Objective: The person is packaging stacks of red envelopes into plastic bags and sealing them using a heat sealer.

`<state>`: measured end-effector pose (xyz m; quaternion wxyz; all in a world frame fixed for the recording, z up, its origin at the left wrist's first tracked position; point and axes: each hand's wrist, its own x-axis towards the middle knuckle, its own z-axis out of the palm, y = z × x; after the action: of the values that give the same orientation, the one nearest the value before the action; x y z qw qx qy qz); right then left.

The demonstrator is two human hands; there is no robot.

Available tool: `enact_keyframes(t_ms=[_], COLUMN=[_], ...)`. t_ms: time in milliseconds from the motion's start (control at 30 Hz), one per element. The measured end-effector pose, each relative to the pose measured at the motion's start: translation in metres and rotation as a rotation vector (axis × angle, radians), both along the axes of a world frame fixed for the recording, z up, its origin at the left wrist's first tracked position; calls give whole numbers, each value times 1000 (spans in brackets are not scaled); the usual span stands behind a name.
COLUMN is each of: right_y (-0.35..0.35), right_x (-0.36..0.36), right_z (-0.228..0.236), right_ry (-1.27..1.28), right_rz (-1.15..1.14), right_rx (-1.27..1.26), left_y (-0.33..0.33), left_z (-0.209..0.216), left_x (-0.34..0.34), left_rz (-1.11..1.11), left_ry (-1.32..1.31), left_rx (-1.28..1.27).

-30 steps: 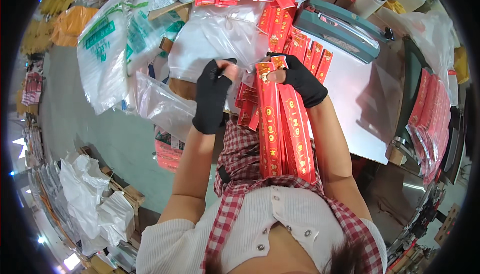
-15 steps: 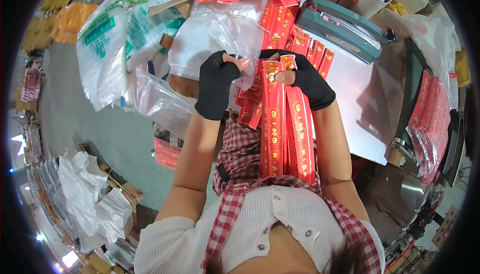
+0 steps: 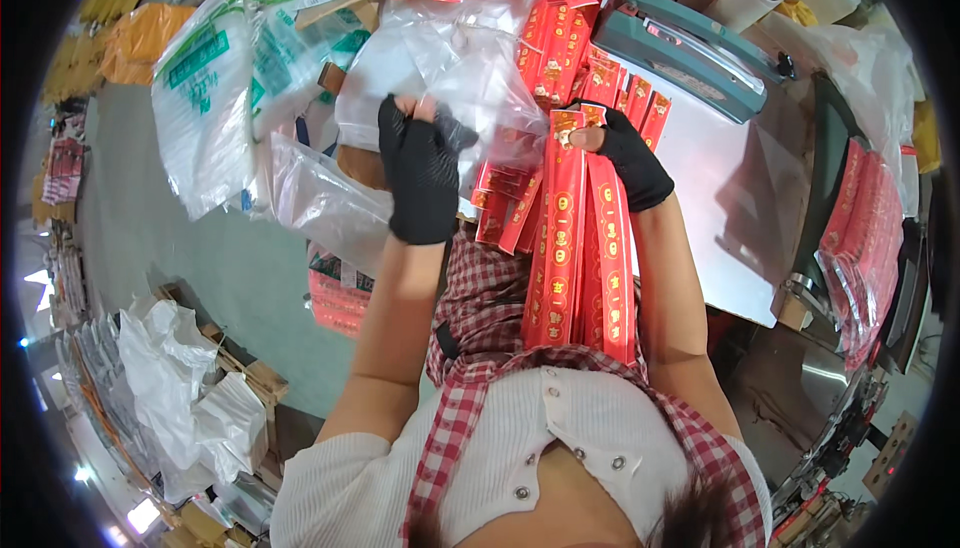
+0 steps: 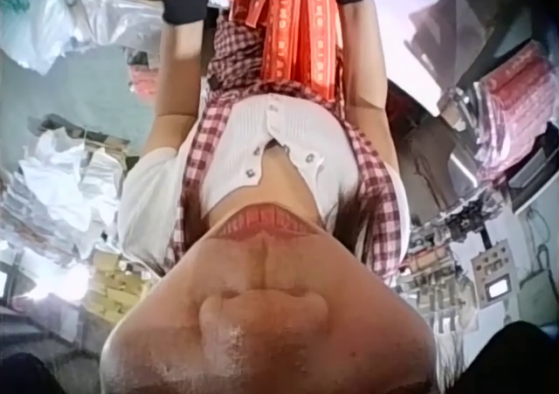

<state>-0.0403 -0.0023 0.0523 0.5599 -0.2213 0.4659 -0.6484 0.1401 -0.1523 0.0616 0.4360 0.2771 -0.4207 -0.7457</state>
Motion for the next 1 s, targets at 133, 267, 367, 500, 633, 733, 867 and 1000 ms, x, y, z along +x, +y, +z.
enact_keyframes(t_ms=[133, 267, 367, 500, 633, 733, 867, 1000], right_y=[3, 26, 31, 11, -5, -14, -30, -34], right_x=[2, -2, 10, 26, 17, 13, 16, 14], right_z=[-3, 17, 57, 63, 29, -6, -33, -32], right_ry=[212, 131, 203, 274, 220, 231, -247, -40], right_rz=[-72, -132, -94, 80, 97, 59, 46, 29], right_rx=[27, -18, -99, -269, -292, -295, -386, -416], left_y=[6, 3, 7, 24, 32, 46, 73, 68], left_z=[20, 37, 35, 55, 60, 71, 65, 50], left_x=[-41, -35, -44, -43, -29, -25, -22, -13], left_rz=[365, 21, -60, -145, -155, -297, -461, -316], left_ry=[-511, -750, -635, -456, -607, -683, -850, -636], left_rx=[-938, -952, -1026, -884, -1061, -1144, -1804, -1636])
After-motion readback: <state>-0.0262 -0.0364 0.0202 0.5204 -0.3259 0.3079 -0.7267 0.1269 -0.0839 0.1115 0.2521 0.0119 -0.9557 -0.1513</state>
